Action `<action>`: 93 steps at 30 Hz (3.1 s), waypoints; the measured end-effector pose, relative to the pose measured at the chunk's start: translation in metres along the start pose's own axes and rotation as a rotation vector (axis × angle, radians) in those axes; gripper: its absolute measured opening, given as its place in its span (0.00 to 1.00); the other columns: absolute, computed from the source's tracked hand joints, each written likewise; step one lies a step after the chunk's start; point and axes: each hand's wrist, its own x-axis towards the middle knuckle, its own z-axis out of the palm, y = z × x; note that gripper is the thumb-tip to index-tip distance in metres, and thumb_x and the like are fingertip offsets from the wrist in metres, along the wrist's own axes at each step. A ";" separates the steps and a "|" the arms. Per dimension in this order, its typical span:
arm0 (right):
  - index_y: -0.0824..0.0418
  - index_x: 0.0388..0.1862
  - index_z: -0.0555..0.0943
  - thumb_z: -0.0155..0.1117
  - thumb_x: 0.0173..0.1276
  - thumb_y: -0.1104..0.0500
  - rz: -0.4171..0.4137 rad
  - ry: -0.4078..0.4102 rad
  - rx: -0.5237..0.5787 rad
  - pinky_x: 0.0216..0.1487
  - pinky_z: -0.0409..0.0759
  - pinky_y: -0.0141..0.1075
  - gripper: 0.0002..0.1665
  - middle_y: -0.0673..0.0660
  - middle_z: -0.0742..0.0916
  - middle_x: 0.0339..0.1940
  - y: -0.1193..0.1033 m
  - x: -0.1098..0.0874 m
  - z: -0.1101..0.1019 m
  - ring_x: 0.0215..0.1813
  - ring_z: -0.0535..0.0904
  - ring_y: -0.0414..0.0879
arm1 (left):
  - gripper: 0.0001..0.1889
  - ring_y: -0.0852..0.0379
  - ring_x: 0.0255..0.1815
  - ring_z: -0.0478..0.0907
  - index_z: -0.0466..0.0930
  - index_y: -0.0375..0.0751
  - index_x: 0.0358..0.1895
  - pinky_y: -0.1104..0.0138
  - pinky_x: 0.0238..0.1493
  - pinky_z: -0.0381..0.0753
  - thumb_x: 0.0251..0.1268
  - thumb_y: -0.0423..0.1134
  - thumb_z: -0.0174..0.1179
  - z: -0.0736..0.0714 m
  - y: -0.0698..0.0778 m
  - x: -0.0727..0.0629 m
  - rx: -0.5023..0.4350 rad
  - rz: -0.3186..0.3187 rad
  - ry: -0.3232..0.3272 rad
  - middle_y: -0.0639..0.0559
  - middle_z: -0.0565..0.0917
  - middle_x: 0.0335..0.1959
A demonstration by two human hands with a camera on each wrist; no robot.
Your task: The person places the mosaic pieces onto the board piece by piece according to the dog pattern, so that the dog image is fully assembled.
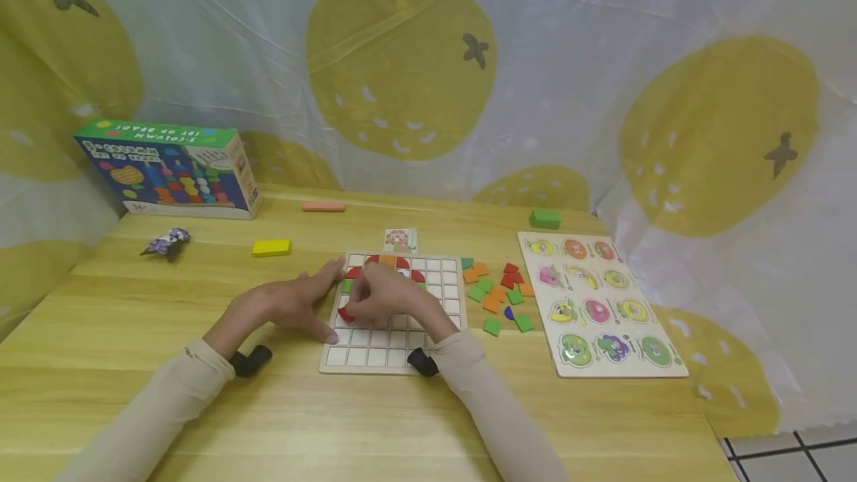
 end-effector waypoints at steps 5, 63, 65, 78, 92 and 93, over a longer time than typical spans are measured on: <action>0.60 0.31 0.90 0.68 0.75 0.65 -0.065 -0.075 0.032 0.32 0.74 0.26 0.10 0.44 0.84 0.23 0.003 -0.009 0.001 0.27 0.74 0.33 | 0.73 0.15 0.84 0.40 0.29 0.42 0.90 0.24 0.78 0.48 0.58 0.60 0.80 -0.001 0.002 -0.001 0.011 -0.015 0.004 0.35 0.37 0.90; 0.65 0.46 0.92 0.69 0.77 0.68 0.083 0.130 0.157 0.33 0.84 0.30 0.07 0.54 0.90 0.34 0.002 0.004 0.003 0.27 0.84 0.43 | 0.73 0.14 0.83 0.40 0.28 0.40 0.89 0.24 0.78 0.48 0.59 0.59 0.81 -0.002 0.002 -0.002 0.005 0.001 -0.003 0.35 0.36 0.90; 0.64 0.44 0.91 0.70 0.77 0.67 0.093 0.144 0.151 0.33 0.83 0.30 0.05 0.53 0.90 0.36 0.002 0.006 0.002 0.28 0.83 0.40 | 0.73 0.14 0.83 0.40 0.28 0.40 0.89 0.24 0.78 0.47 0.59 0.58 0.81 -0.002 0.002 -0.002 0.002 0.001 -0.003 0.35 0.35 0.90; 0.69 0.41 0.92 0.70 0.75 0.69 0.120 0.115 0.243 0.28 0.89 0.42 0.05 0.56 0.91 0.27 0.003 0.015 -0.001 0.23 0.87 0.49 | 0.73 0.14 0.83 0.40 0.29 0.40 0.89 0.23 0.77 0.48 0.59 0.59 0.80 -0.002 0.002 -0.001 0.007 -0.003 0.001 0.36 0.36 0.90; 0.69 0.37 0.92 0.75 0.71 0.70 0.160 0.151 0.171 0.28 0.88 0.36 0.02 0.56 0.91 0.25 -0.002 0.017 0.003 0.22 0.86 0.44 | 0.73 0.14 0.83 0.40 0.28 0.40 0.89 0.24 0.78 0.49 0.60 0.59 0.80 -0.001 0.002 0.000 0.011 0.003 -0.004 0.36 0.35 0.90; 0.68 0.36 0.93 0.75 0.71 0.70 0.164 0.160 0.166 0.29 0.89 0.36 0.03 0.56 0.91 0.26 -0.003 0.016 0.002 0.23 0.87 0.44 | 0.73 0.14 0.83 0.40 0.28 0.40 0.89 0.25 0.78 0.49 0.60 0.59 0.80 -0.001 0.002 0.000 0.009 0.003 -0.005 0.36 0.35 0.90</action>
